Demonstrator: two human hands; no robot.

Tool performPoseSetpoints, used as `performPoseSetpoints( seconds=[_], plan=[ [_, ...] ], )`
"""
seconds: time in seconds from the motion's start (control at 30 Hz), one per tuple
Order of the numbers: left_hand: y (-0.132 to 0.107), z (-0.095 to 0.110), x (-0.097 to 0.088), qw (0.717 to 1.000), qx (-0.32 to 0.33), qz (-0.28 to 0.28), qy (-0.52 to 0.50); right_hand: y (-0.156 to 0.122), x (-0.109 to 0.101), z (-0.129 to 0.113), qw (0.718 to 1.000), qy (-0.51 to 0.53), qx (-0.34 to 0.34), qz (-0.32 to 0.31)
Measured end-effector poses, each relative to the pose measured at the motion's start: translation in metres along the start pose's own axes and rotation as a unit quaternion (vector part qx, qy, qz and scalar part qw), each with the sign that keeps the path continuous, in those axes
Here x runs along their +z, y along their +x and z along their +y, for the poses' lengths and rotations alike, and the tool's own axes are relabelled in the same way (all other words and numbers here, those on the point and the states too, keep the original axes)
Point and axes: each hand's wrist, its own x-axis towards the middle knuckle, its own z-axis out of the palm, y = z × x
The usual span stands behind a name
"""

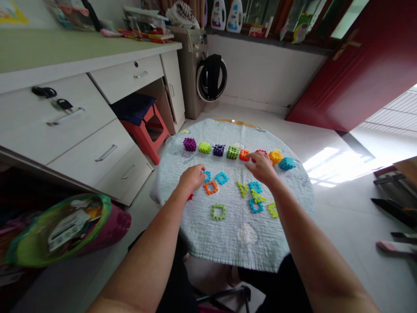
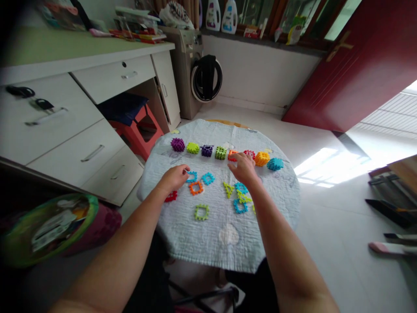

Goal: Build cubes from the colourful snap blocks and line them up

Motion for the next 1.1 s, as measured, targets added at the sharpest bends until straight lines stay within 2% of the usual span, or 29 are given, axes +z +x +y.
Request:
performPoseSetpoints(
  seconds=[0.1,0.2,0.3,0.37,0.47,0.67,0.77,0.9,1.0,1.1],
  plan=[
    [-0.002,0.006,0.003,1.0,0.006,-0.02,0.023,-0.051,-0.019,0.025,0.998,0.037,0.035,0.032],
    [-0.004,0.01,0.005,0.998,0.018,-0.034,0.055,-0.098,-0.029,0.043,0.992,0.073,0.08,0.064],
    [-0.005,0.007,0.005,0.995,0.03,-0.047,0.088,-0.135,-0.027,0.053,0.985,0.085,0.139,0.048],
    [-0.004,0.0,0.005,0.992,0.027,-0.059,0.109,-0.148,-0.022,0.056,0.982,0.077,0.171,0.016],
    [-0.004,-0.013,0.005,0.989,0.016,-0.075,0.128,-0.149,-0.016,0.058,0.98,0.058,0.188,-0.025],
    [-0.006,-0.031,0.002,0.985,-0.012,-0.109,0.133,-0.128,-0.008,0.052,0.979,0.0,0.167,-0.115],
    [-0.006,-0.035,0.002,0.984,-0.029,-0.12,0.126,-0.122,-0.001,0.05,0.979,-0.008,0.146,-0.14],
    [-0.005,-0.034,0.003,0.986,-0.025,-0.118,0.111,-0.119,0.011,0.051,0.981,-0.028,0.123,-0.147],
    [-0.006,-0.029,0.005,0.99,-0.012,-0.108,0.093,-0.119,0.019,0.048,0.982,-0.059,0.12,-0.132],
    [-0.008,-0.021,0.005,0.991,0.009,-0.101,0.087,-0.117,0.026,0.043,0.978,-0.087,0.122,-0.143]
  ],
)
